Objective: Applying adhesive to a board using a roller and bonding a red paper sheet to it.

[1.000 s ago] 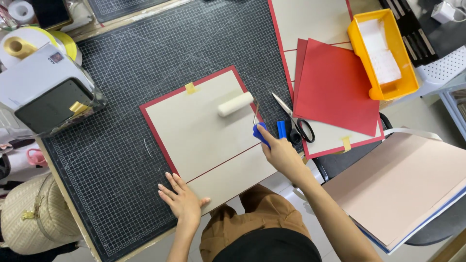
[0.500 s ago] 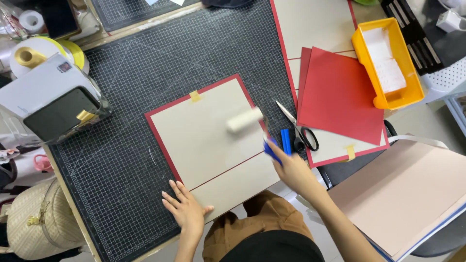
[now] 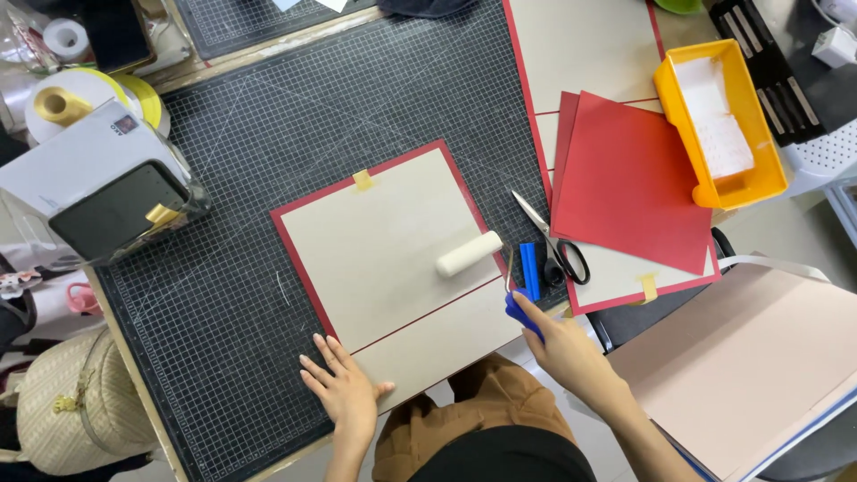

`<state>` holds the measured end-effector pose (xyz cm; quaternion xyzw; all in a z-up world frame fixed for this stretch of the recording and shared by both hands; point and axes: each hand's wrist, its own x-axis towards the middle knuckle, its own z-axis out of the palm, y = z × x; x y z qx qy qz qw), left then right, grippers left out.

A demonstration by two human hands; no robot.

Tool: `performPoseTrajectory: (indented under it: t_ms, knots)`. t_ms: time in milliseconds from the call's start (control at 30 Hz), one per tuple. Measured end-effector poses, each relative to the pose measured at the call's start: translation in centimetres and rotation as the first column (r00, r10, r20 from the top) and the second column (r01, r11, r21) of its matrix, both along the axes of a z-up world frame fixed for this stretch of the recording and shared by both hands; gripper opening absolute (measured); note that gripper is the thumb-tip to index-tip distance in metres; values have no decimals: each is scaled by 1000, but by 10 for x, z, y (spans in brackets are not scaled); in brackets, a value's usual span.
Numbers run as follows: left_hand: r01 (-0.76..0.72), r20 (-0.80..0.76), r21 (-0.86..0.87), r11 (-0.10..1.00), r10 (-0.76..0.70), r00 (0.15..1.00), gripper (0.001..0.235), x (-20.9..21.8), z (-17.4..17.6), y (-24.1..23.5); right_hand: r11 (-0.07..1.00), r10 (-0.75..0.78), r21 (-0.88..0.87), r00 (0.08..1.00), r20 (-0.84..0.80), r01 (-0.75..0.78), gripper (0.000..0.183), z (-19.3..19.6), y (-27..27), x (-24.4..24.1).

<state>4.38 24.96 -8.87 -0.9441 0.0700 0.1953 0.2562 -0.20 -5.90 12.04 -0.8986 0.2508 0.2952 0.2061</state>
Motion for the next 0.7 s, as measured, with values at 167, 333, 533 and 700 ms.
performPoseTrajectory:
  t_ms: [167,333,533,700]
  knots:
    - [55,-7,66,996,-54,998,169,0,10,-1,997,-47,65,992,114,40,59,-11,2,84]
    - [72,36,84,994,-75,997,171,-1,9,-2,997,-61,62,992,112,55,58,3,4,45]
    - [41,-67,96,995,-35,997,169,5,15,-3,998,36,37,978,204,-45,56,-10,-1,100]
    - [-6,-107,62,998,12,994,169,5,12,-5,997,-9,81,985,172,-5,61,-8,2,145]
